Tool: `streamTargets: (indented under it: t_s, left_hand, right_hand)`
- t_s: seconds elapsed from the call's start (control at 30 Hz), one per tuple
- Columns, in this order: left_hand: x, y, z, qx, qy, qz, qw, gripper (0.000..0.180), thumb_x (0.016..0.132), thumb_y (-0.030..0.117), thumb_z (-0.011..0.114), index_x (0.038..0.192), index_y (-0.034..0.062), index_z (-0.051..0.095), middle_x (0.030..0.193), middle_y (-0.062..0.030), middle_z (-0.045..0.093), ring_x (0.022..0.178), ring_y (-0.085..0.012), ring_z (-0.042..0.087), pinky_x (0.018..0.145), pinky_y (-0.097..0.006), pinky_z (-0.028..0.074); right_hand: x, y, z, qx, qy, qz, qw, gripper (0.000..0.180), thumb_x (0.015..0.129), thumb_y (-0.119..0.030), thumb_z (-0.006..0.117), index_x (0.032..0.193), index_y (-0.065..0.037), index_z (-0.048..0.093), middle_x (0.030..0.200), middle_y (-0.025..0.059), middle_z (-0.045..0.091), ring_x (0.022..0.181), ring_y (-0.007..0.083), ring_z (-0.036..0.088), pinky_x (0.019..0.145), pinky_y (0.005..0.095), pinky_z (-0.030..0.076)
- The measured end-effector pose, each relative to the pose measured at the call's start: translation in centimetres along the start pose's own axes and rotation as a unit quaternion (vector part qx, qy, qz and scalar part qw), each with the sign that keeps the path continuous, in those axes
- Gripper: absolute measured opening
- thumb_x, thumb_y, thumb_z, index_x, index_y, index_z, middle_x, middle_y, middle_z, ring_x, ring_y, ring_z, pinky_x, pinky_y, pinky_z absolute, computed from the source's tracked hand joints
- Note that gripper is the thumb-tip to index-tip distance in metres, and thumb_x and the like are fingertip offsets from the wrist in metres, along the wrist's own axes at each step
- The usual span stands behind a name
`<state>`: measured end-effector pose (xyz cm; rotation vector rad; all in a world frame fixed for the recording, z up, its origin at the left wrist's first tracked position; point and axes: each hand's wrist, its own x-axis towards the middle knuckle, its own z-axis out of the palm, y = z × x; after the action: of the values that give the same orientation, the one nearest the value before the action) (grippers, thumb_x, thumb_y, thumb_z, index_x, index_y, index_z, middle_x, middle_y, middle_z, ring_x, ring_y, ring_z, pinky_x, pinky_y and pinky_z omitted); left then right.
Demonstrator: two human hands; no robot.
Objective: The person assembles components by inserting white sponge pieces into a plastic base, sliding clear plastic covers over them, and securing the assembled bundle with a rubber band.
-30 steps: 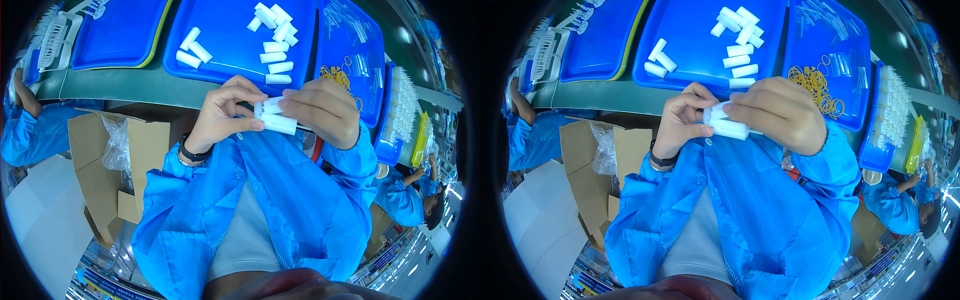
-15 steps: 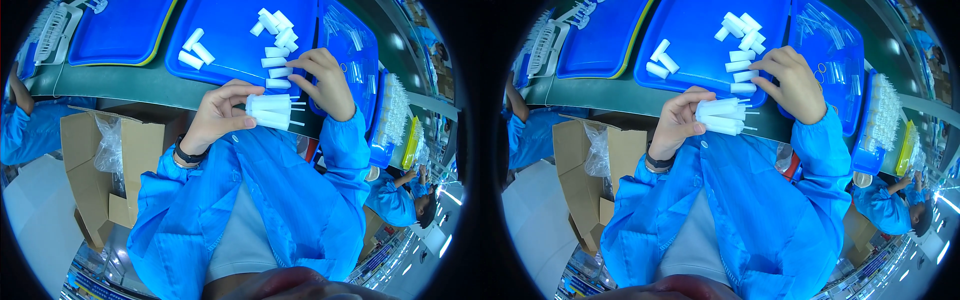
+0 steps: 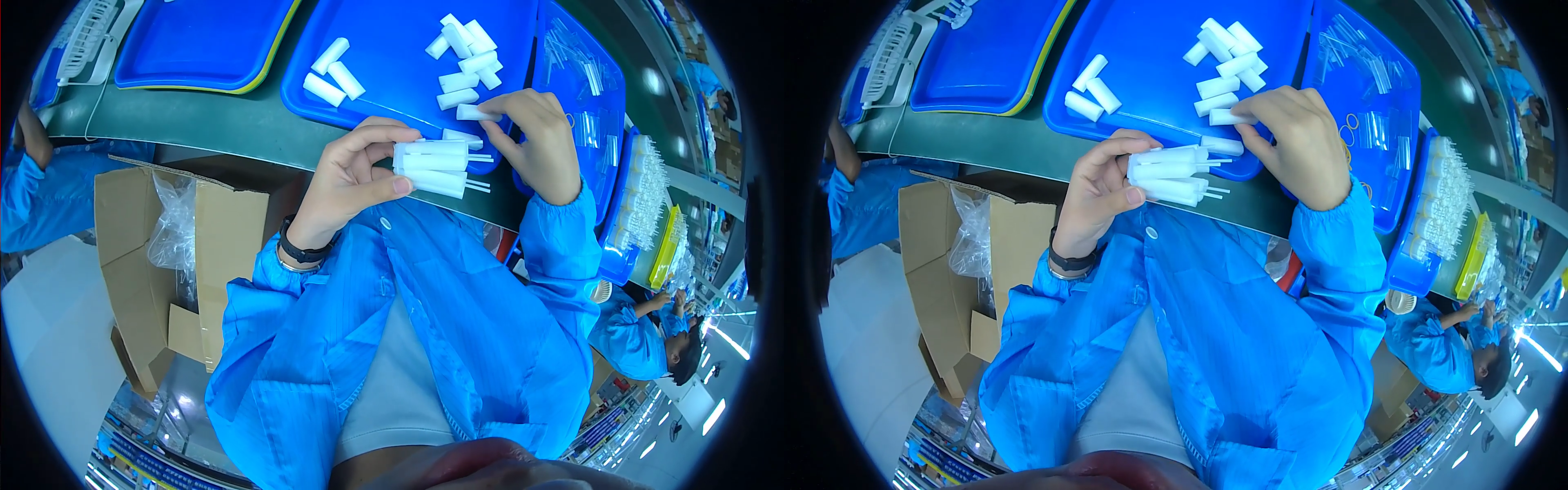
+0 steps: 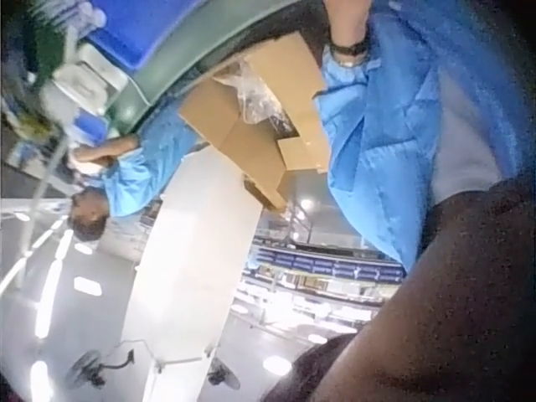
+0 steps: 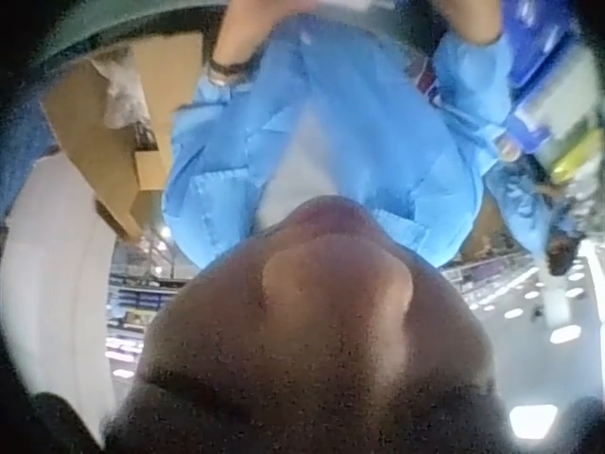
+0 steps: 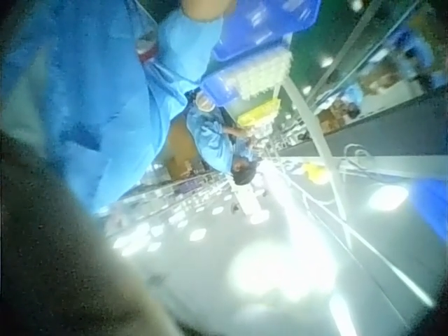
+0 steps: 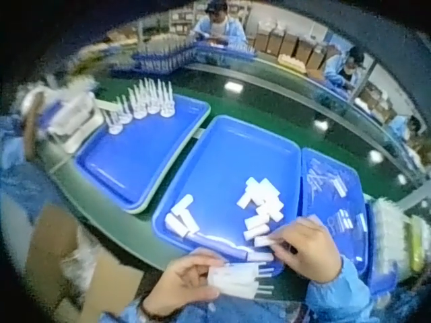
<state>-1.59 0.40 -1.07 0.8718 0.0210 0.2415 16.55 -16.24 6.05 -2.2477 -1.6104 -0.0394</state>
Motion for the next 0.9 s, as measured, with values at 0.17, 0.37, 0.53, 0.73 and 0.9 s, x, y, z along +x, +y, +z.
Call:
streamTargets:
  t_s: [0.17,0.37,0.53,0.73,0.9]
  left_hand:
    - [0.3,-1.2,-0.8,0.028,-0.025,0.049,0.998,0.042,0.079,-0.004,0.070,0.119,-0.0017,0.057,0.119,-0.0116,0.052,0.108,-0.0219,0.056,0.090,-0.033,0.051]
    - [0.3,-0.4,0.9,-0.017,0.036,0.010,0.999,0.040,0.077,-0.004,0.071,0.115,-0.0025,0.059,0.118,-0.0148,0.054,0.110,-0.0251,0.058,0.084,-0.033,0.056]
    - [0.6,-0.9,0.9,0.019,0.009,0.052,0.998,0.044,0.072,-0.009,0.073,0.114,-0.0034,0.060,0.117,-0.0153,0.054,0.107,-0.0270,0.060,0.084,-0.036,0.058]
    - [0.7,-1.4,1.4,0.048,-0.003,0.064,0.997,0.043,0.069,-0.010,0.075,0.110,-0.0025,0.064,0.116,-0.0148,0.053,0.106,-0.0271,0.060,0.085,-0.036,0.058]
    - [0.8,-1.7,2.0,0.097,-0.027,0.054,0.993,0.046,0.066,-0.012,0.077,0.110,-0.0027,0.065,0.116,-0.0146,0.053,0.104,-0.0251,0.061,0.085,-0.036,0.058]
  right_hand:
    - [-0.8,-0.9,-1.7,0.068,0.051,-0.011,0.996,0.018,0.077,-0.007,0.071,0.094,-0.007,0.069,0.086,0.0072,0.066,0.081,0.0221,0.062,0.071,0.0313,0.044]
    - [-3.4,-1.9,-2.9,0.279,0.094,0.145,0.945,0.018,0.082,-0.006,0.069,0.100,-0.005,0.070,0.091,0.0096,0.068,0.080,0.0163,0.064,0.067,0.0263,0.048]
    - [-4.2,-1.3,-2.2,0.336,0.151,0.089,0.925,0.018,0.079,-0.006,0.072,0.096,-0.002,0.070,0.087,0.0111,0.069,0.073,0.0148,0.063,0.063,0.0244,0.047]
    - [-4.4,-1.9,-1.6,0.380,0.141,0.142,0.903,0.014,0.077,-0.005,0.073,0.091,-0.002,0.071,0.082,0.0090,0.069,0.070,0.0156,0.061,0.062,0.0259,0.046]
    - [-3.8,-1.5,-1.0,0.334,0.159,0.071,0.926,0.015,0.071,-0.009,0.078,0.086,-0.005,0.074,0.079,0.0051,0.068,0.073,0.0176,0.056,0.065,0.0285,0.044]
